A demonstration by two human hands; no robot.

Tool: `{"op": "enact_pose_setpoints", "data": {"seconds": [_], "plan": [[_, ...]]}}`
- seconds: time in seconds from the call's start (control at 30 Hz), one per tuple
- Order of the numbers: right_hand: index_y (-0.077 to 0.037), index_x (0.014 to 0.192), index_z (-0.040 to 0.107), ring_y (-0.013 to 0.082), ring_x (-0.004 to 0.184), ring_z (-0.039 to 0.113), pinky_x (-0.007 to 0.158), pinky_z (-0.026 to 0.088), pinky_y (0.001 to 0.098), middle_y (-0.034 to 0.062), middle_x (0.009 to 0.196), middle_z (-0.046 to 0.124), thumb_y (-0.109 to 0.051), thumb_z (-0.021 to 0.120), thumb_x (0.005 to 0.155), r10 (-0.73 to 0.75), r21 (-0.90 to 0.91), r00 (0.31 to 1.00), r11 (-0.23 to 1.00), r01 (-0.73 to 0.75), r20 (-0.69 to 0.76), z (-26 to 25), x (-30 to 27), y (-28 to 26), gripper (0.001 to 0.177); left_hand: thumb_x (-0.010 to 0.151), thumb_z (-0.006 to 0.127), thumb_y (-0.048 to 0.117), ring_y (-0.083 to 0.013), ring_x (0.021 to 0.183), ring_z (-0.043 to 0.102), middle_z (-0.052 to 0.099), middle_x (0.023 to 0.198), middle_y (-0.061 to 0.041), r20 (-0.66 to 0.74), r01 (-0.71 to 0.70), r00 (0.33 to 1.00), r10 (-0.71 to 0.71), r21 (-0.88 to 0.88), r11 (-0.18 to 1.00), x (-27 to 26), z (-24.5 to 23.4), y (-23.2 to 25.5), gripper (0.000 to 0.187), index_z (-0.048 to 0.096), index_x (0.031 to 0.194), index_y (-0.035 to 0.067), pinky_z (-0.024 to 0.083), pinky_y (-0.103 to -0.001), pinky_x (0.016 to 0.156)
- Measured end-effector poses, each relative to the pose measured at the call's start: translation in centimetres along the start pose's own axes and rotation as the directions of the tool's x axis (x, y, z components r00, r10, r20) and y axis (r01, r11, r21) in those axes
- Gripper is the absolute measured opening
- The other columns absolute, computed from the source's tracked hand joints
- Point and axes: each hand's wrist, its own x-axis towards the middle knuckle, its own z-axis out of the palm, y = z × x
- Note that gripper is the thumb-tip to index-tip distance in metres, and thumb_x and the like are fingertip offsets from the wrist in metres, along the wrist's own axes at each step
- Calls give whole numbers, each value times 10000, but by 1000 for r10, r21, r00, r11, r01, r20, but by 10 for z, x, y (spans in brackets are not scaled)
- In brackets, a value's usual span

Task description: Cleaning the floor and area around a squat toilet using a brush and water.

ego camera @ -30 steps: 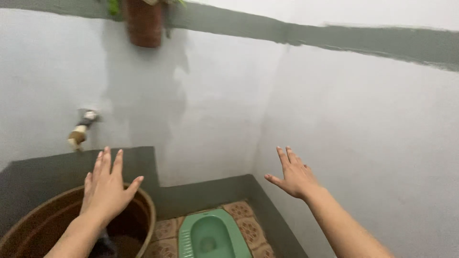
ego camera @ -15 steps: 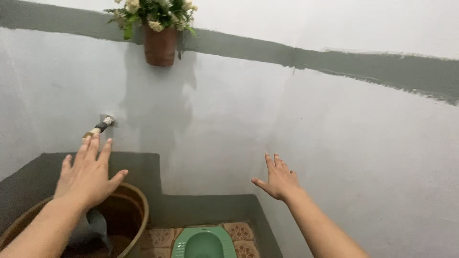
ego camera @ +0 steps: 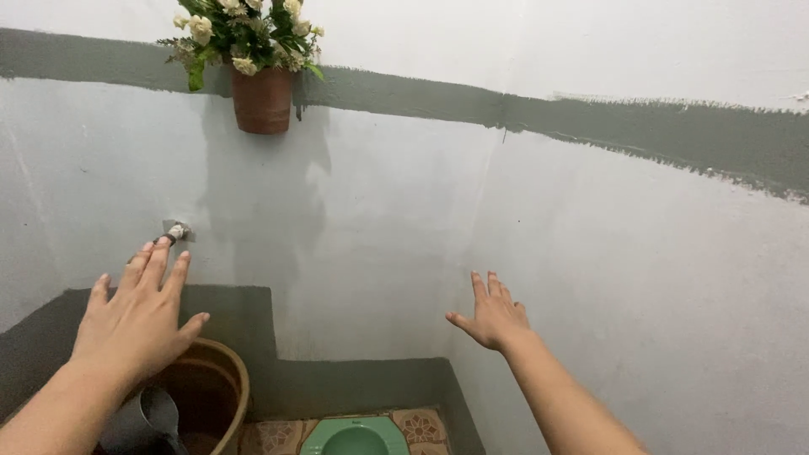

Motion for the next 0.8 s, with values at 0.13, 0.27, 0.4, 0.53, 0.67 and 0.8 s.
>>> {"op": "enact_pose_setpoints", "data": {"seconds": [0.13,0.27,0.4,0.53,0.67,0.8], "plan": [[-204,1646,90,308,1577,153,1202,299,616,139,1716,77,-738,566,876,-26,35,1000,999,26,-18,-4,-3,3,1051,927,423,699,-191,1559,40,14,1707,-59,-10,-44,999,44,28,999,-2,-4,-4,888,89,1618,252,197,-521,1222],[-221,1649,86,306,1578,153,1214,285,612,123,1718,78,-739,561,872,-14,27,1000,1000,14,-12,-1,-1,10,1048,911,446,677,-188,1545,32,10,1692,-50,-58,-55,997,53,-25,998,3,-2,-3,887,95,1605,251,196,-527,1214],[-238,1648,88,305,1582,144,1228,264,612,111,1721,73,-741,563,874,22,23,1000,1000,-21,-3,-4,3,14,1038,930,459,672,-213,1557,35,29,1700,-78,-14,-49,999,48,-14,999,6,-14,-1,880,126,1616,233,215,-538,1213],[-229,1644,90,306,1580,141,1218,275,613,118,1718,70,-733,581,874,5,44,1000,999,-3,-29,-10,-2,11,1044,928,464,665,-192,1562,31,20,1705,-49,-31,-49,998,48,-18,999,-1,-21,-3,867,130,1612,250,208,-531,1227],[-225,1646,103,304,1579,156,1217,284,613,112,1720,81,-725,587,867,-7,56,999,998,9,-38,-10,-1,6,1045,935,467,663,-192,1560,20,6,1701,-51,-7,-46,999,46,-4,999,-3,-23,-4,873,115,1613,242,197,-534,1226],[-236,1649,108,306,1577,168,1226,276,614,108,1723,88,-734,575,869,-10,33,999,999,11,-31,-11,-2,2,1037,953,467,656,-208,1564,13,-20,1711,-71,47,-37,998,37,-1,999,-7,-23,-5,857,116,1617,243,178,-540,1231]]}}
